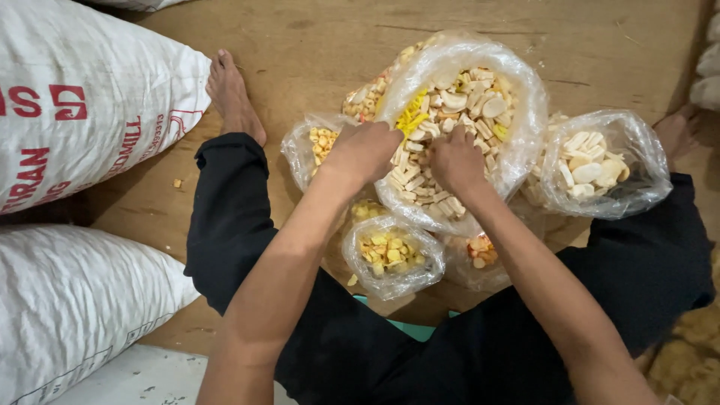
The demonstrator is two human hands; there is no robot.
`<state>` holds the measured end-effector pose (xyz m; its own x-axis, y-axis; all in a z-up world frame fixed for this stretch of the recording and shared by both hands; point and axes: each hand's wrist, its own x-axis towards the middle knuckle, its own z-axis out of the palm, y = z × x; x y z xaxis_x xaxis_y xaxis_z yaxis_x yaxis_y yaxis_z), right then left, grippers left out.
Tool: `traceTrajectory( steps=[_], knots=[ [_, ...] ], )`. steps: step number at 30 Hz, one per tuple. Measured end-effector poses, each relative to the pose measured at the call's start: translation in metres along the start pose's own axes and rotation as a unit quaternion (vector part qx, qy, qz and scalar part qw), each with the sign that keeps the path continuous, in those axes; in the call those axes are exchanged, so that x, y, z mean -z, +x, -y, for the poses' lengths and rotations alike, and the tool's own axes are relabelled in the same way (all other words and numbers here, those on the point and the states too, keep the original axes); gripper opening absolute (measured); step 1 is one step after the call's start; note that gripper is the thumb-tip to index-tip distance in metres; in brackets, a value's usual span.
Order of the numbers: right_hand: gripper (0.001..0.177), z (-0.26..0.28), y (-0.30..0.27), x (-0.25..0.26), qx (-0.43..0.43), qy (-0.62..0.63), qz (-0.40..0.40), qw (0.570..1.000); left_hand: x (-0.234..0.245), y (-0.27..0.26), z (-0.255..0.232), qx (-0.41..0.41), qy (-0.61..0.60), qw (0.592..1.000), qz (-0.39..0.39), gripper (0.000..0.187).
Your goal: Mixing and packing various types of snacks from smaller bags into a larger central bag by hand.
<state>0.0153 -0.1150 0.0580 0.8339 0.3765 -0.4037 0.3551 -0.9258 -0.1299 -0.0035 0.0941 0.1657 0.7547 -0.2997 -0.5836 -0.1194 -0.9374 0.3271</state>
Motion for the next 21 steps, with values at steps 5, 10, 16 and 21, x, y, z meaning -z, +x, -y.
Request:
traceTrajectory(
  steps=[5,10,16,21],
  knots=[
    [0.031,-0.009,-0.018,0.063,0.035,0.331,0.0,0.943,0.005,-0.001,-0.012,-0.103,-0.025,0.989,-0.107,0.039],
    [0.028,0.012,-0.058,0.124,-0.001,0.556,0.027,0.83,0.022,-0.015,-0.026,-0.147,-0.114,0.971,-0.151,0.024],
    [0.031,0.018,-0.056,0.129,0.017,0.536,0.057,0.842,0.028,-0.026,-0.01,-0.076,-0.109,0.984,-0.118,0.025],
    [0.033,-0.025,0.006,0.015,-0.011,0.219,0.098,0.971,0.008,-0.018,0.043,0.047,0.05,0.994,-0.083,0.025]
  ],
)
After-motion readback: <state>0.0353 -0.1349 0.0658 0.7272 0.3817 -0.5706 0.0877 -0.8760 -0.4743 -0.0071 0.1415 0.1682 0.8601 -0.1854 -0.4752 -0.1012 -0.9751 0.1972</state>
